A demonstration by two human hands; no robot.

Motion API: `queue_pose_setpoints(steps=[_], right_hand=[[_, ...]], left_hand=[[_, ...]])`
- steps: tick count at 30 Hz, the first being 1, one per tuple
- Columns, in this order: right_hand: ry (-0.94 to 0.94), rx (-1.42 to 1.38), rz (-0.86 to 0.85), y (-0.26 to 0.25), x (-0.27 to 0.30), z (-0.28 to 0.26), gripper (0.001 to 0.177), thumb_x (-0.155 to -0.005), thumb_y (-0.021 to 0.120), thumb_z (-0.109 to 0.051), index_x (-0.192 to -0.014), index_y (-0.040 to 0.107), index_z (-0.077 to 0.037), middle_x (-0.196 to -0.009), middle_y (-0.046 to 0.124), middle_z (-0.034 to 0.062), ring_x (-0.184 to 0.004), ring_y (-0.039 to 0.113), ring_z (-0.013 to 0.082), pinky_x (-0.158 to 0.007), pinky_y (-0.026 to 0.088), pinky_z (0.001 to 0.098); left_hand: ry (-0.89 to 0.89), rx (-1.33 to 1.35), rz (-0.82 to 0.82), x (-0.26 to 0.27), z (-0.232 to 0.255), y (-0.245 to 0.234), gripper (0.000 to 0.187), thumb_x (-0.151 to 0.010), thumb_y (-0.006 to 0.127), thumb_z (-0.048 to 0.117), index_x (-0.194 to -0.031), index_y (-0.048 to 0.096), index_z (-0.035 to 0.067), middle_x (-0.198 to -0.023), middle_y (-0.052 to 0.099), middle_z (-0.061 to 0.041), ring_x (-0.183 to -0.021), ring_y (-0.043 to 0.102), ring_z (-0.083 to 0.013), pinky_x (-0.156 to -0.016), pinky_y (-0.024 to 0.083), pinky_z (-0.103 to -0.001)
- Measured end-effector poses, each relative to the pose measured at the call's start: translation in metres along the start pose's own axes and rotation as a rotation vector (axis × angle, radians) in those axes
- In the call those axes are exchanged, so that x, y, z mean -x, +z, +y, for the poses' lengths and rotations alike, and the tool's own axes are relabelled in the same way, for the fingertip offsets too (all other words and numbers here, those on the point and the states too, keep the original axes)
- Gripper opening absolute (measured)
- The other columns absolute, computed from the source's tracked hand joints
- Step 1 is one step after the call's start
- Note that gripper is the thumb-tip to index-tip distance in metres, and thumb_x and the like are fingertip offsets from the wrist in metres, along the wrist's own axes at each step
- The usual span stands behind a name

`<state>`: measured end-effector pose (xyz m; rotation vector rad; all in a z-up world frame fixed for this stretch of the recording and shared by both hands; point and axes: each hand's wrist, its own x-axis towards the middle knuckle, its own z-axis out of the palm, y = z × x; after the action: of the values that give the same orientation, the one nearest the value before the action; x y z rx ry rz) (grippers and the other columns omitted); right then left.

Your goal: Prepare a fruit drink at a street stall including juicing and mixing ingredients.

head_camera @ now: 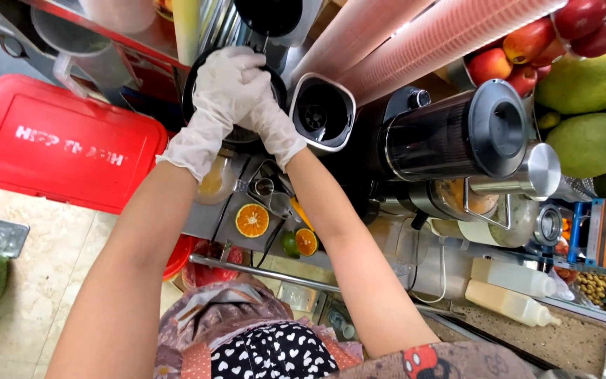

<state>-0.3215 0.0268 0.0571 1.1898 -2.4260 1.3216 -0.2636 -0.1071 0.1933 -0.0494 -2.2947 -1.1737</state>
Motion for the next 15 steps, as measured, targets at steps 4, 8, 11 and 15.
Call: queue_pose_setpoints(steps=[4,8,11,15], right_hand=[[0.147,-0.405,-0.012,0.003,0.019,0.035,0.046,-0.092,0.07,-0.024,-0.133,0.055,-0.01,-0.132,0.06,0.0098,-0.125,0.059,0.0238,-0.104,0.051,0.0354],[0.037,-0.109,-0.032,-0.005,0.003,-0.035,0.044,-0.09,0.071,-0.026,-0.129,0.058,-0.009,-0.128,0.061,0.0118,-0.123,0.059,0.0284,-0.101,0.05,0.0393],[-0.047,0.139,-0.023,-0.034,-0.013,-0.055,0.043,-0.088,0.072,-0.028,-0.125,0.06,-0.009,-0.125,0.062,0.0133,-0.122,0.059,0.0319,-0.1,0.05,0.0422],[0.039,0.341,-0.375,-0.01,-0.051,-0.034,0.023,-0.092,0.07,-0.031,-0.109,0.069,-0.016,-0.115,0.071,0.0064,-0.114,0.069,0.0269,-0.095,0.056,0.0384]], left_hand=[[0.048,-0.157,-0.147,-0.005,0.009,0.01,0.025,-0.08,0.075,0.033,-0.097,0.082,0.016,-0.112,0.076,-0.007,-0.108,0.066,-0.0299,-0.099,0.051,-0.043],[0.224,-0.241,-0.027,0.017,0.035,-0.01,0.046,-0.078,0.077,0.038,-0.116,0.075,0.012,-0.133,0.065,-0.011,-0.125,0.057,-0.0348,-0.108,0.043,-0.047],[0.257,-0.241,0.057,0.017,0.024,-0.008,0.053,-0.076,0.076,0.037,-0.123,0.073,0.012,-0.138,0.062,-0.013,-0.13,0.055,-0.0367,-0.11,0.042,-0.048],[0.075,-0.106,0.007,0.005,-0.02,0.021,0.041,-0.082,0.073,0.037,-0.118,0.077,0.016,-0.129,0.069,-0.011,-0.12,0.064,-0.0326,-0.105,0.05,-0.043]])
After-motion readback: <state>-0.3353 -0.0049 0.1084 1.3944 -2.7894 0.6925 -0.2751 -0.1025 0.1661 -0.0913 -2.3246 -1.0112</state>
